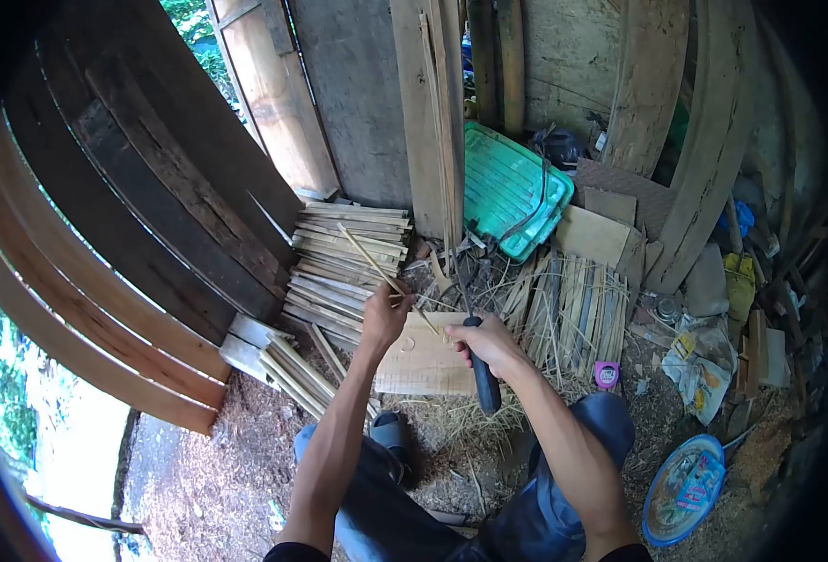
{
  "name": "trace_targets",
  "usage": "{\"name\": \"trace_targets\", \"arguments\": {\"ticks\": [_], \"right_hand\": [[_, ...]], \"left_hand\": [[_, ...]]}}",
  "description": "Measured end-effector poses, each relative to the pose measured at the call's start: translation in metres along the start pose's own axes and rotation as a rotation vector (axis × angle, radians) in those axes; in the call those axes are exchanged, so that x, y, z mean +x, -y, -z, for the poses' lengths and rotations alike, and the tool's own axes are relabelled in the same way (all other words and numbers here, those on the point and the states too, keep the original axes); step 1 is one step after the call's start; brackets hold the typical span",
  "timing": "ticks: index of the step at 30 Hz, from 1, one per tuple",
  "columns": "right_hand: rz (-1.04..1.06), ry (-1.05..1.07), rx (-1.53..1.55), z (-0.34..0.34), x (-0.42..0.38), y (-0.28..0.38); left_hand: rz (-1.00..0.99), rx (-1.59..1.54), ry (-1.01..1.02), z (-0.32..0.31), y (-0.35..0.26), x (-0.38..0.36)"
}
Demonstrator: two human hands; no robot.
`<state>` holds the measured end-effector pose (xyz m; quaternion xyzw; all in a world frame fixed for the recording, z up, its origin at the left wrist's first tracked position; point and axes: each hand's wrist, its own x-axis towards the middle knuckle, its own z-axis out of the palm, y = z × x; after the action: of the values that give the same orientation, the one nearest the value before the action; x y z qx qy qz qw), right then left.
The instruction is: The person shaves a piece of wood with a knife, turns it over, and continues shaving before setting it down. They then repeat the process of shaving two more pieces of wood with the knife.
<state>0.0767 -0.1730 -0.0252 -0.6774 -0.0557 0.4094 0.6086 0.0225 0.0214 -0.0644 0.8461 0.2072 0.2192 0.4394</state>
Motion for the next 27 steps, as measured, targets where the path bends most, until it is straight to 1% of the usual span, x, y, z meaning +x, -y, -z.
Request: {"name": "trace_targets", "arguments": {"ticks": [2, 4, 5, 6, 8, 9, 10, 11, 12, 13, 14, 15, 16, 17, 18, 19, 20, 21, 22, 23, 24, 25, 26, 27], "right_hand": [[-0.005, 0.012, -0.028, 0.001, 0.001, -0.003], [0.003, -0.001, -0.081, 0.0, 0.0, -0.005], [0.016, -0.012, -0.136, 0.0, 0.0, -0.006], [0.015, -0.013, -0.134, -0.001, -0.002, -0.003], [-0.001, 0.017, -0.243, -0.002, -0.012, 0.003], [-0.005, 0.015, -0.243, -0.003, -0.014, 0.003], [0.042, 0.044, -0.252, -0.004, -0.015, 0.001], [0.086, 0.074, -0.264, -0.006, -0.017, 0.0], [0.082, 0.075, -0.269, -0.008, -0.018, -0.002], [0.143, 0.077, -0.196, -0.011, -0.02, -0.005], [0.203, 0.079, -0.122, -0.014, -0.022, -0.009], [0.281, 0.063, -0.073, -0.018, -0.02, -0.017], [0.276, 0.068, -0.081, -0.02, -0.017, -0.026], [0.247, 0.083, -0.039, -0.021, -0.013, -0.036], [0.217, 0.097, 0.003, -0.023, -0.013, -0.044], [0.124, 0.071, -0.017, -0.025, -0.015, -0.051], [0.118, 0.076, -0.024, -0.028, -0.017, -0.057], [-0.026, 0.065, 0.062, -0.034, -0.02, -0.063], [-0.17, 0.054, 0.145, -0.04, -0.022, -0.069], [-0.122, 0.061, 0.14, -0.045, -0.026, -0.074], [-0.128, 0.063, 0.13, -0.049, -0.025, -0.078], [0.02, 0.058, 0.125, -0.052, -0.026, -0.083], [0.168, 0.059, 0.118, -0.057, -0.027, -0.088], [0.268, -0.022, 0.051, -0.063, -0.023, -0.099]], "left_hand": [[-0.002, 0.019, 0.013, -0.001, -0.002, 0.001], [-0.081, -0.019, 0.002, 0.003, -0.01, 0.001], [-0.164, -0.011, -0.061, 0.002, -0.01, 0.003], [-0.164, -0.011, -0.059, 0.005, -0.018, 0.004], [-0.173, -0.025, -0.152, 0.013, -0.041, 0.003], [-0.243, -0.146, -0.165, 0.013, -0.039, 0.01], [-0.241, -0.149, -0.163, 0.014, -0.036, 0.014], [-0.294, -0.259, -0.212, 0.014, -0.033, 0.017], [-0.347, -0.37, -0.263, 0.016, -0.037, 0.018], [-0.361, -0.497, -0.288, 0.015, -0.041, 0.019], [-0.355, -0.498, -0.294, 0.017, -0.045, 0.017], [-0.313, -0.628, -0.306, 0.02, -0.049, 0.013], [-0.271, -0.759, -0.318, 0.021, -0.055, 0.011], [-0.326, -0.724, -0.401, 0.02, -0.062, 0.01], [-0.32, -0.725, -0.41, 0.021, -0.056, 0.01], [-0.315, -0.664, -0.442, 0.022, -0.047, 0.012], [-0.31, -0.602, -0.471, 0.022, -0.039, 0.013], [-0.293, -0.572, -0.524, 0.02, -0.037, 0.015], [-0.287, -0.572, -0.53, 0.021, -0.035, 0.017], [-0.243, -0.512, -0.657, 0.021, -0.032, 0.022], [-0.197, -0.451, -0.781, 0.023, -0.031, 0.028], [-0.205, -0.403, -0.838, 0.027, -0.025, 0.033], [-0.19, -0.399, -0.851, 0.027, -0.021, 0.035], [-0.152, -0.354, -0.887, 0.029, -0.022, 0.035]]}}
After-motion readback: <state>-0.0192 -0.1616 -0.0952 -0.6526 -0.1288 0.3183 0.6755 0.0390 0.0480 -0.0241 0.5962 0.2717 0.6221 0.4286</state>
